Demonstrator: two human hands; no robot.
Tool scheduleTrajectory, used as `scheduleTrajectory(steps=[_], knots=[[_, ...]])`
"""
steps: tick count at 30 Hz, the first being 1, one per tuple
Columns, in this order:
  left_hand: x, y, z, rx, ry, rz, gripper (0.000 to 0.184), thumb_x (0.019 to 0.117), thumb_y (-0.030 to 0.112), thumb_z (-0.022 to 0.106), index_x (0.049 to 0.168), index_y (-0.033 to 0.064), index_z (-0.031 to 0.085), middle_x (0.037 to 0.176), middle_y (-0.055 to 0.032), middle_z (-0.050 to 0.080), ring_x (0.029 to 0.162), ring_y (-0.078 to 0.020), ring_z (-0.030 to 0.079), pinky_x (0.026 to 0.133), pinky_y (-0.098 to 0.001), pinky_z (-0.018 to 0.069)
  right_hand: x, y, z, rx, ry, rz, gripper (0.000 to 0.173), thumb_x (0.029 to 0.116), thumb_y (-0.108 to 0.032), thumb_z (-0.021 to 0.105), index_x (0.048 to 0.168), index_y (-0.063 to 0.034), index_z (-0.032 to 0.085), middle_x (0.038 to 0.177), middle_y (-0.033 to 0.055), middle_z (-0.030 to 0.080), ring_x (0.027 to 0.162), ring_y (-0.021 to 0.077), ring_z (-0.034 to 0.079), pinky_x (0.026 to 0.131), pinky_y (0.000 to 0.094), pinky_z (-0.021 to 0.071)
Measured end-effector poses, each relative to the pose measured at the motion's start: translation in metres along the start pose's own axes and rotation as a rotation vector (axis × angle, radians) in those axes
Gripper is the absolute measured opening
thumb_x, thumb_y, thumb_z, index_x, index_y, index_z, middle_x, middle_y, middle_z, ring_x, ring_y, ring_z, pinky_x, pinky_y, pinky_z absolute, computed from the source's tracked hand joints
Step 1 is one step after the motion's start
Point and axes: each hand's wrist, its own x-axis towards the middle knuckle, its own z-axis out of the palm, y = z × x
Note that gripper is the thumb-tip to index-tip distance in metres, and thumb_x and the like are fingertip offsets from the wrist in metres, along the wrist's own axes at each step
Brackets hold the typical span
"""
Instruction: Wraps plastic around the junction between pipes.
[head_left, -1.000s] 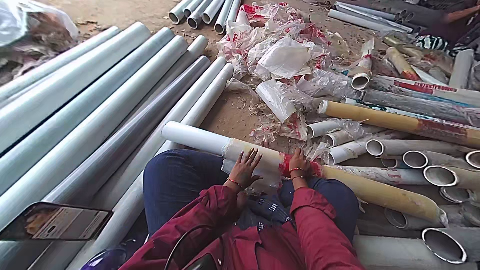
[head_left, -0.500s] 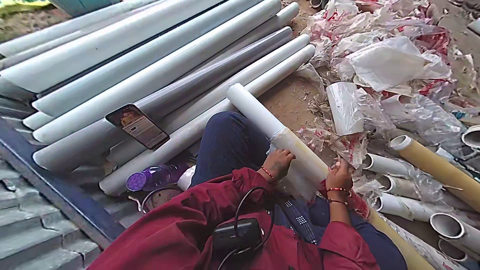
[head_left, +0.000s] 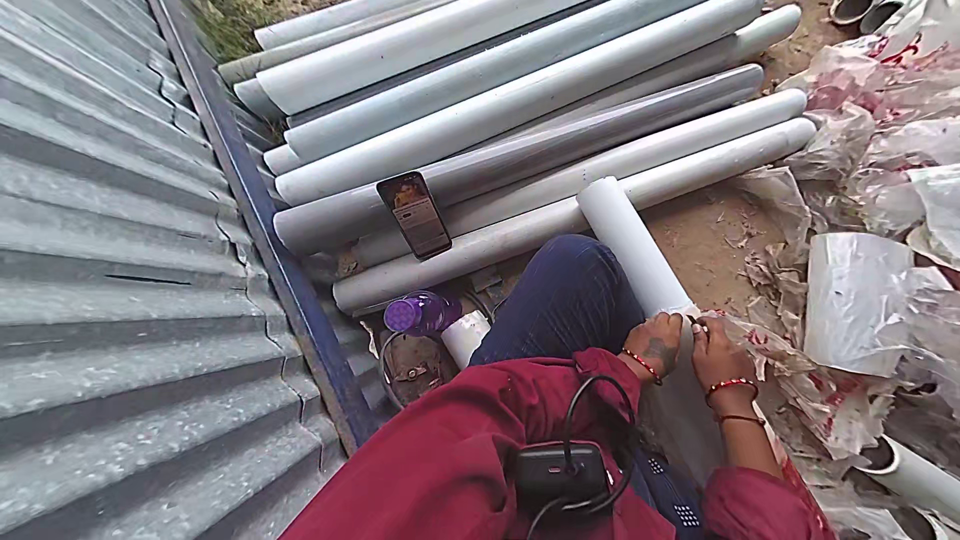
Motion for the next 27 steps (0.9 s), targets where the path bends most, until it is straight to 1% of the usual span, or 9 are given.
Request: scheduleTrajectory(steps=[2,5,6,9,13,16,20,23,27], knots=[[-0.001,-0.001,0.002,0.007,0.010,0.003,0.045,0.1062,0.004,0.045,0.149,-0.0063,0.042,0.142,-0.0286,0.054,0.132,-0.0394,0.056,0.109,-0.0485,0.0464,-0.003,0.003,0.002,0.036,0.049,-0.009,0.040,0.1124,-0.015,0.036,0.141,0.0044,0.056,0.123,0.0347,0.066,0.115,0.0551,0.064,0.097,0.0724,0.0409],[-0.001,0.006,0.009,0.001,-0.040,-0.002,0.053,0.1054,0.004,0.047,0.155,-0.0073,0.031,0.150,-0.0294,0.046,0.139,-0.0394,0.050,0.113,-0.0464,0.0428,-0.004,0.016,-0.007,0.072,0.065,0.038,0.040,0.1117,-0.014,0.035,0.141,0.0044,0.056,0.132,0.0308,0.064,0.122,0.0491,0.063,0.102,0.0663,0.0428],[-0.001,0.008,0.011,0.025,-0.061,-0.003,0.056,0.1049,0.004,0.048,0.156,-0.0078,0.029,0.151,-0.0294,0.044,0.140,-0.0391,0.048,0.115,-0.0455,0.0415,-0.004,0.018,-0.010,0.073,0.065,0.046,0.040,0.1118,-0.015,0.036,0.139,0.0049,0.058,0.128,0.0315,0.066,0.118,0.0492,0.064,0.099,0.0654,0.0448],[-0.007,0.005,0.012,0.156,-0.089,0.012,0.056,0.1022,0.003,0.051,0.153,-0.0101,0.033,0.151,-0.0300,0.044,0.141,-0.0400,0.047,0.114,-0.0460,0.0409,-0.003,0.012,-0.010,0.067,0.071,-0.008,0.037,0.1116,-0.017,0.041,0.132,0.0069,0.061,0.116,0.0336,0.069,0.109,0.0522,0.067,0.093,0.0668,0.0474],[-0.005,0.006,0.021,0.242,-0.103,0.049,0.056,0.1007,-0.001,0.050,0.153,-0.0103,0.033,0.152,-0.0301,0.044,0.140,-0.0417,0.047,0.113,-0.0478,0.0410,-0.002,0.011,-0.010,-0.023,0.083,-0.062,0.037,0.1114,-0.018,0.042,0.131,0.0028,0.065,0.119,0.0306,0.070,0.112,0.0507,0.067,0.093,0.0676,0.0470],[-0.006,0.005,0.019,0.255,-0.114,0.048,0.058,0.0992,-0.004,0.051,0.154,-0.0107,0.032,0.151,-0.0301,0.044,0.140,-0.0416,0.048,0.113,-0.0479,0.0416,0.001,0.004,-0.004,-0.059,0.112,-0.101,0.036,0.1108,-0.017,0.042,0.129,0.0037,0.066,0.115,0.0312,0.071,0.108,0.0522,0.068,0.090,0.0690,0.0478],[-0.006,0.004,0.020,0.263,-0.109,0.058,0.060,0.0982,-0.005,0.052,0.154,-0.0112,0.031,0.151,-0.0300,0.044,0.139,-0.0411,0.048,0.112,-0.0475,0.0421,0.004,0.002,-0.002,-0.135,0.093,-0.137,0.036,0.1108,-0.015,0.042,0.129,0.0052,0.066,0.114,0.0320,0.071,0.108,0.0517,0.068,0.091,0.0669,0.0489],[-0.005,0.003,0.021,0.265,-0.112,0.063,0.060,0.0982,-0.005,0.052,0.154,-0.0112,0.030,0.153,-0.0297,0.043,0.140,-0.0413,0.047,0.113,-0.0476,0.0413,0.006,0.000,-0.006,-0.261,0.053,-0.213,0.031,0.1077,-0.005,0.043,0.124,0.0086,0.066,0.109,0.0332,0.071,0.104,0.0512,0.070,0.087,0.0625,0.0520],[-0.005,0.002,0.021,0.252,-0.112,0.059,0.057,0.1005,-0.005,0.047,0.155,-0.0106,0.030,0.154,-0.0289,0.043,0.141,-0.0405,0.047,0.114,-0.0473,0.0405,0.008,-0.019,-0.027,-0.434,-0.177,-0.169,0.030,0.1067,-0.003,0.043,0.129,0.0063,0.062,0.114,0.0313,0.070,0.111,0.0480,0.068,0.092,0.0600,0.0495]])
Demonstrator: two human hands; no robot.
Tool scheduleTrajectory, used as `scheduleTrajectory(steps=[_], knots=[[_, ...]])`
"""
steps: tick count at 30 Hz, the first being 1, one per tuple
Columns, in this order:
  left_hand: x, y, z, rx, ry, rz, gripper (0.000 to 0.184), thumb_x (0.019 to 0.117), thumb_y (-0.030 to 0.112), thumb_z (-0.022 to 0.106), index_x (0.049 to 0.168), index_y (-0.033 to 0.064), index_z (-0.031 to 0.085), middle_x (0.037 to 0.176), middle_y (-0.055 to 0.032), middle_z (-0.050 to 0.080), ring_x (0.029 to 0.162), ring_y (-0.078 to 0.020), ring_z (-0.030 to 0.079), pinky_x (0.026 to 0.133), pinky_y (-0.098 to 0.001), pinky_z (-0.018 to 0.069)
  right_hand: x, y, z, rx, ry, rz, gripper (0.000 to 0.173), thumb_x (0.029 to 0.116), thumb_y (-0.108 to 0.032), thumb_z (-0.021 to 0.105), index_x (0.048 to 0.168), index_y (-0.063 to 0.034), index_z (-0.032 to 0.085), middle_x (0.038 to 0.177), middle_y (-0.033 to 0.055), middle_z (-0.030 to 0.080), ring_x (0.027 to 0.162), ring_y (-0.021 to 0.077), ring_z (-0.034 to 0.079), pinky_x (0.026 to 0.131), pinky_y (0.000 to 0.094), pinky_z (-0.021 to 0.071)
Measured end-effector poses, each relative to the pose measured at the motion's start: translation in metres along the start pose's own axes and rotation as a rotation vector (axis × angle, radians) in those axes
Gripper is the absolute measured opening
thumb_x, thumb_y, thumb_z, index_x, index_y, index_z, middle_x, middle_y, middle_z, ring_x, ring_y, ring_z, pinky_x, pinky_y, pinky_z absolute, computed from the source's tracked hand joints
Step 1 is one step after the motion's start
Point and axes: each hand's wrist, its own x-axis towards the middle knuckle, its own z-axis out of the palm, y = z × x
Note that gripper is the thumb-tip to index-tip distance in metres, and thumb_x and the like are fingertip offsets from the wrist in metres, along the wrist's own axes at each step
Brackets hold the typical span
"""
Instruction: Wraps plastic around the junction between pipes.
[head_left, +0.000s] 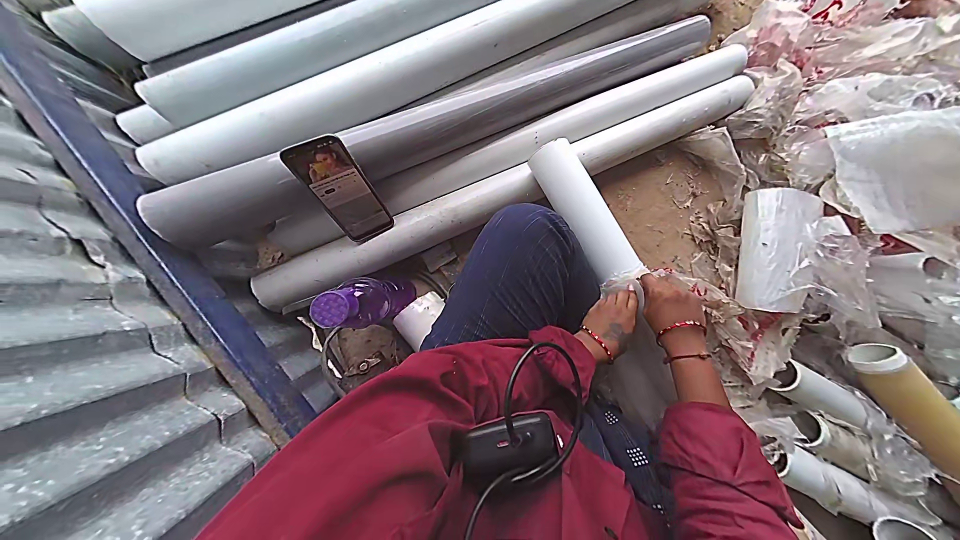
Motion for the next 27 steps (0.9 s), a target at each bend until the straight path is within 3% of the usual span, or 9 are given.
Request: scheduleTrajectory(steps=[8,19,27], knots=[[-0.002,-0.002,-0.002,-0.004,-0.013,0.010,0.057,0.1018,-0.006,0.043,0.157,-0.0096,0.027,0.157,-0.0279,0.041,0.141,-0.0396,0.048,0.113,-0.0464,0.0406,-0.006,0.007,-0.011,-0.100,-0.178,-0.007,0.032,0.1061,-0.003,0.044,0.134,0.0041,0.058,0.118,0.0306,0.068,0.115,0.0477,0.066,0.096,0.0600,0.0477],[0.002,-0.008,0.007,0.023,0.000,0.014,0.061,0.1003,-0.005,0.048,0.158,-0.0061,0.027,0.155,-0.0251,0.044,0.140,-0.0381,0.049,0.112,-0.0476,0.0426,-0.039,0.036,0.016,-0.091,-0.178,0.030,0.033,0.1052,-0.001,0.043,0.133,0.0057,0.058,0.115,0.0314,0.069,0.112,0.0487,0.067,0.093,0.0606,0.0498],[0.001,-0.013,0.016,0.074,0.133,0.070,0.058,0.0983,-0.006,0.053,0.153,-0.0108,0.034,0.145,-0.0282,0.052,0.133,-0.0395,0.055,0.109,-0.0465,0.0456,-0.060,0.056,0.036,-0.068,-0.201,0.048,0.032,0.1029,0.002,0.044,0.132,0.0074,0.058,0.116,0.0309,0.069,0.112,0.0490,0.067,0.093,0.0604,0.0498]])
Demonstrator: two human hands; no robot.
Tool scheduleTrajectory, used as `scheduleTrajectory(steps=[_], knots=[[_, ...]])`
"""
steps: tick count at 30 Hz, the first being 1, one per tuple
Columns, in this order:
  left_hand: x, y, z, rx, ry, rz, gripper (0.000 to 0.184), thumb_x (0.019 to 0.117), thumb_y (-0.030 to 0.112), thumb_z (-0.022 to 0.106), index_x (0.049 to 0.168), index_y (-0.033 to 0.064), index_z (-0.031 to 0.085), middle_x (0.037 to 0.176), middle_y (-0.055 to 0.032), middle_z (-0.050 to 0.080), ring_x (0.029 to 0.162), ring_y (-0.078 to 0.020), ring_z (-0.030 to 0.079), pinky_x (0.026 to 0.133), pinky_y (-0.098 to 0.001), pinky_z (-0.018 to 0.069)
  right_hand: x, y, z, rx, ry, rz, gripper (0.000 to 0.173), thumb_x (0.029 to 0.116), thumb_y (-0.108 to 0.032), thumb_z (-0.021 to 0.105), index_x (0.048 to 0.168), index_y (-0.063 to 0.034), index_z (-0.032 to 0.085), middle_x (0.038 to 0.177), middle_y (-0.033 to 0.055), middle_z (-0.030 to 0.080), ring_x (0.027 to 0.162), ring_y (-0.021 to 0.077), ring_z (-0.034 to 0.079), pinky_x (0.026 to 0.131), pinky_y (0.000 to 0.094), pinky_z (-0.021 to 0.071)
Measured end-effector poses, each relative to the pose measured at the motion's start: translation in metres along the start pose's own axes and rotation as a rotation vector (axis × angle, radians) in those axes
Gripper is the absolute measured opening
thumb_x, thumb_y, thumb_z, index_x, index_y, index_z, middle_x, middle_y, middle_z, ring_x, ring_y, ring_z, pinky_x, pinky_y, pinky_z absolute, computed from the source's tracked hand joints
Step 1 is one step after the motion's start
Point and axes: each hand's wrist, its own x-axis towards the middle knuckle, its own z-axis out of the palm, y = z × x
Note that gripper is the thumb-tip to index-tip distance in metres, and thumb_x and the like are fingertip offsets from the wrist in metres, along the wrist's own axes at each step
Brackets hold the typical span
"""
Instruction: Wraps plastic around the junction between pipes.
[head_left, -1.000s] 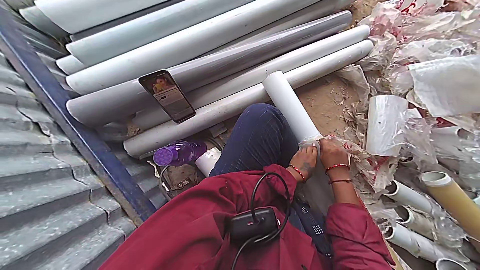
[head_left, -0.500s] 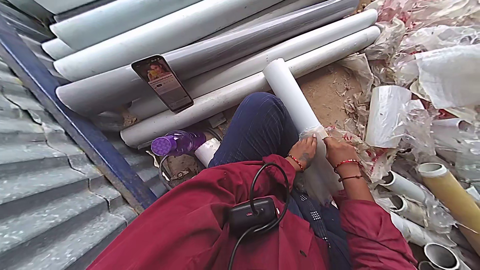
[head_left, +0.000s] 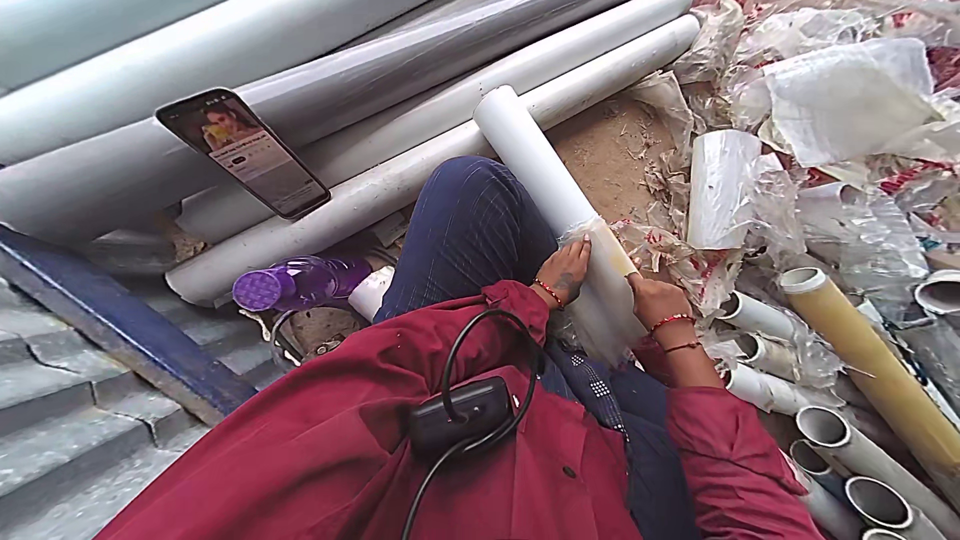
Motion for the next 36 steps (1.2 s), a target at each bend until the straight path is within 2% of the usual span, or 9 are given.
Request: scheduleTrajectory(steps=[19,24,26,28,29,30,31,33,36], knots=[[0.001,-0.011,0.011,0.101,0.088,0.086,0.060,0.0959,-0.007,0.054,0.152,-0.0129,0.034,0.137,-0.0302,0.057,0.127,-0.0407,0.059,0.107,-0.0465,0.0472,-0.049,0.054,0.064,0.015,-0.050,0.039,0.032,0.1015,0.004,0.046,0.132,0.0107,0.056,0.114,0.0339,0.068,0.108,0.0512,0.068,0.091,0.0609,0.0509],[0.000,-0.012,0.009,-0.022,0.113,0.075,0.056,0.0989,-0.002,0.053,0.151,-0.0131,0.036,0.136,-0.0323,0.057,0.126,-0.0426,0.059,0.108,-0.0478,0.0470,-0.066,0.060,0.062,0.025,-0.223,0.177,0.037,0.1065,-0.004,0.043,0.141,0.0038,0.052,0.124,0.0299,0.067,0.118,0.0473,0.065,0.098,0.0599,0.0484],[-0.006,-0.003,-0.002,-0.336,0.225,0.054,0.049,0.1007,0.001,0.057,0.145,-0.0143,0.042,0.134,-0.0321,0.058,0.124,-0.0396,0.060,0.110,-0.0448,0.0462,-0.086,0.078,0.060,0.236,0.034,0.289,0.034,0.1103,-0.011,0.040,0.134,0.0035,0.060,0.114,0.0337,0.069,0.109,0.0536,0.067,0.090,0.0666,0.0493],[-0.020,0.026,-0.021,-0.728,0.359,0.004,0.037,0.0986,0.002,0.064,0.131,-0.0124,0.053,0.122,-0.0247,0.067,0.112,-0.0252,0.068,0.101,-0.0351,0.0525,-0.110,0.094,0.057,0.541,0.541,0.382,0.038,0.1114,-0.016,0.040,0.123,0.0105,0.064,0.100,0.0402,0.068,0.095,0.0615,0.067,0.079,0.0747,0.0465],[-0.031,0.046,-0.034,-0.942,0.367,-0.013,0.028,0.0974,-0.001,0.065,0.123,-0.0102,0.058,0.112,-0.0176,0.069,0.100,-0.0162,0.070,0.093,-0.0297,0.0558,-0.122,0.095,0.051,0.662,0.744,0.415,0.041,0.1110,-0.018,0.039,0.122,0.0129,0.064,0.096,0.0389,0.067,0.088,0.0569,0.067,0.077,0.0710,0.0470],[-0.045,0.068,-0.047,-1.137,0.337,-0.022,0.017,0.0970,-0.003,0.063,0.114,-0.0068,0.061,0.099,-0.0092,0.070,0.089,-0.0107,0.072,0.086,-0.0271,0.0595,-0.133,0.092,0.045,0.763,0.892,0.434,0.043,0.1113,-0.019,0.038,0.122,0.0140,0.062,0.092,0.0330,0.067,0.078,0.0424,0.065,0.073,0.0583,0.0485],[-0.059,0.088,-0.058,-1.278,0.283,-0.011,0.009,0.0973,-0.005,0.062,0.106,-0.0026,0.063,0.090,-0.0035,0.072,0.082,-0.0092,0.073,0.082,-0.0271,0.0619,-0.142,0.085,0.040,0.847,1.012,0.425,0.043,0.1115,-0.022,0.038,0.121,0.0135,0.062,0.086,0.0211,0.064,0.068,0.0200,0.056,0.067,0.0382,0.0469],[-0.081,0.117,-0.074,-1.416,0.161,0.080,0.012,0.0972,-0.007,0.059,0.099,0.0008,0.068,0.084,-0.0018,0.075,0.078,-0.0108,0.075,0.080,-0.0285,0.0637,-0.149,0.066,0.029,1.033,1.228,0.258,0.041,0.1100,-0.021,0.043,0.117,0.0164,0.058,0.084,0.0021,0.058,0.066,-0.0103,0.047,0.063,0.0095,0.0418],[-0.102,0.140,-0.083,-1.475,0.027,0.190,0.018,0.0952,-0.008,0.059,0.094,0.0024,0.074,0.082,-0.0045,0.077,0.076,-0.0106,0.075,0.077,-0.0258,0.0634,-0.156,0.023,0.009,1.164,1.413,-0.030,0.031,0.1077,-0.017,0.051,0.107,0.0119,0.061,0.082,-0.0045,0.063,0.070,-0.0131,0.055,0.065,0.0062,0.0482]])
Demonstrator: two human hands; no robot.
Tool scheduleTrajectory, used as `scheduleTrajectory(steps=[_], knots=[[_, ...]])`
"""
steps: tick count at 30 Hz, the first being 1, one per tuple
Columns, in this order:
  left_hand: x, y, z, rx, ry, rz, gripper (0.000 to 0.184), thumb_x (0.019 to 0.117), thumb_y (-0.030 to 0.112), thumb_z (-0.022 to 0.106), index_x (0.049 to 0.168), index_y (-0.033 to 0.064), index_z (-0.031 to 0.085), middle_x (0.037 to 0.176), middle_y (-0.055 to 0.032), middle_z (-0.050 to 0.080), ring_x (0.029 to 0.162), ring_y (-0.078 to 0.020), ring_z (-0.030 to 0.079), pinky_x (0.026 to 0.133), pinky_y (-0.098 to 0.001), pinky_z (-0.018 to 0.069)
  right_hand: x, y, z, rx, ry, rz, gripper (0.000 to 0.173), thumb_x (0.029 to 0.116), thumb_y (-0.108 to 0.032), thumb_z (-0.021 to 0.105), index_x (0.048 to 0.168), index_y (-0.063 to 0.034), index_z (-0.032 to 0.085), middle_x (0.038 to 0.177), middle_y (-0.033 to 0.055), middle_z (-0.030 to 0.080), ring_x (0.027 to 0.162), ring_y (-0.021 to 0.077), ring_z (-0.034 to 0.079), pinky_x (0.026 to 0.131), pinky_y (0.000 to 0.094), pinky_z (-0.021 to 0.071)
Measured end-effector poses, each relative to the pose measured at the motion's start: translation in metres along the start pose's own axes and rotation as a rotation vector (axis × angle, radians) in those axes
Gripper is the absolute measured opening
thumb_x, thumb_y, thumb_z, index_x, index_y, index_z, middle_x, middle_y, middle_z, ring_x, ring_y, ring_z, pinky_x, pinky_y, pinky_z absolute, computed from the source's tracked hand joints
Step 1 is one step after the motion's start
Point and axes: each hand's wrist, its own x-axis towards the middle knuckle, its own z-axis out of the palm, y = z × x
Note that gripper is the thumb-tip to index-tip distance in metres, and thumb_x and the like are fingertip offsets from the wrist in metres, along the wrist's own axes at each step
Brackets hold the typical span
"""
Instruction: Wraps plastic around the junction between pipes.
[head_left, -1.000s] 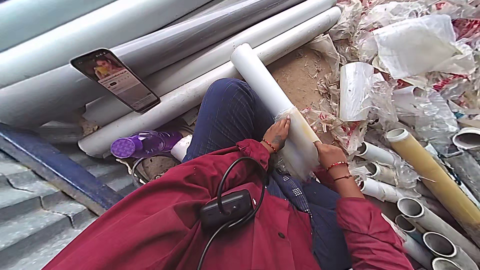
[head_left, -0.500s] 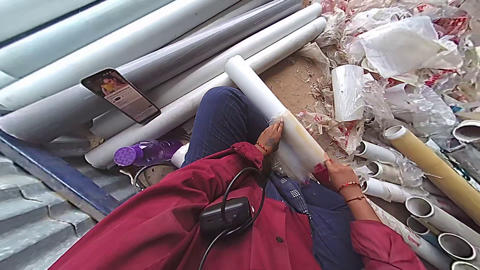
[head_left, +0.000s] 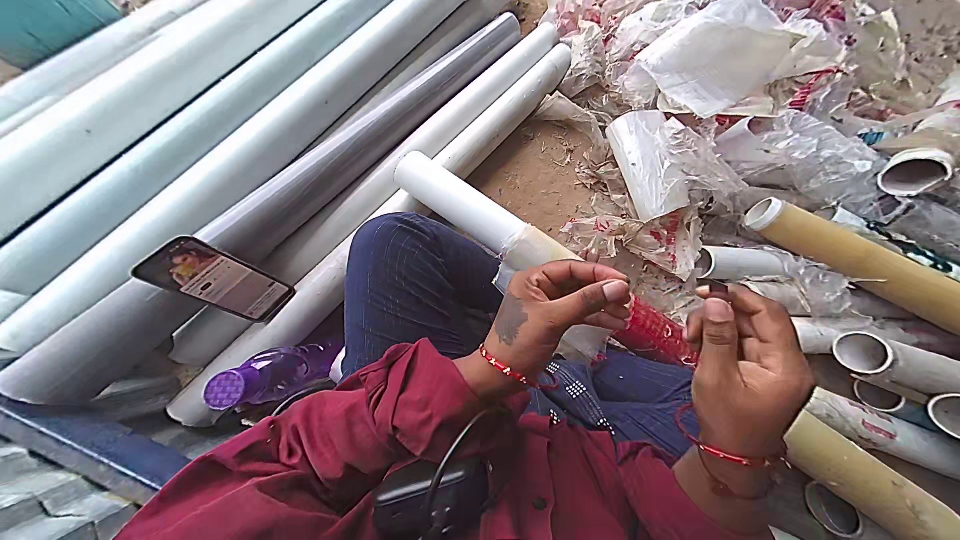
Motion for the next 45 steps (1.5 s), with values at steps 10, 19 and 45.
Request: scheduleTrajectory(steps=[10,19,45], knots=[[-0.015,-0.008,0.004,0.017,-0.140,0.142,0.010,0.0924,0.005,0.072,0.099,0.0061,0.080,0.095,-0.0064,0.078,0.081,-0.0121,0.076,0.077,-0.0282,0.0647,-0.026,-0.048,0.021,-0.173,0.185,-0.148,0.027,0.1043,-0.019,0.057,0.095,0.0022,0.071,0.074,0.0073,0.071,0.069,0.0060,0.063,0.068,0.0191,0.0491],[-0.016,-0.010,0.002,0.091,-0.140,0.237,0.010,0.0900,0.007,0.076,0.098,0.0090,0.080,0.100,-0.0012,0.076,0.085,-0.0072,0.073,0.077,-0.0243,0.0629,-0.027,-0.055,0.025,-0.278,0.201,-0.145,0.024,0.0998,-0.015,0.060,0.092,0.0019,0.075,0.072,0.0091,0.073,0.065,0.0087,0.063,0.067,0.0218,0.0463],[-0.019,-0.011,-0.002,0.047,-0.219,0.157,0.008,0.0929,0.005,0.072,0.099,0.0060,0.078,0.093,-0.0058,0.078,0.081,-0.0119,0.077,0.079,-0.0280,0.0647,-0.020,-0.026,0.025,-0.544,0.413,-0.305,0.024,0.1040,-0.014,0.057,0.102,0.0032,0.073,0.071,0.0098,0.067,0.063,0.0156,0.056,0.064,0.0273,0.0419]])
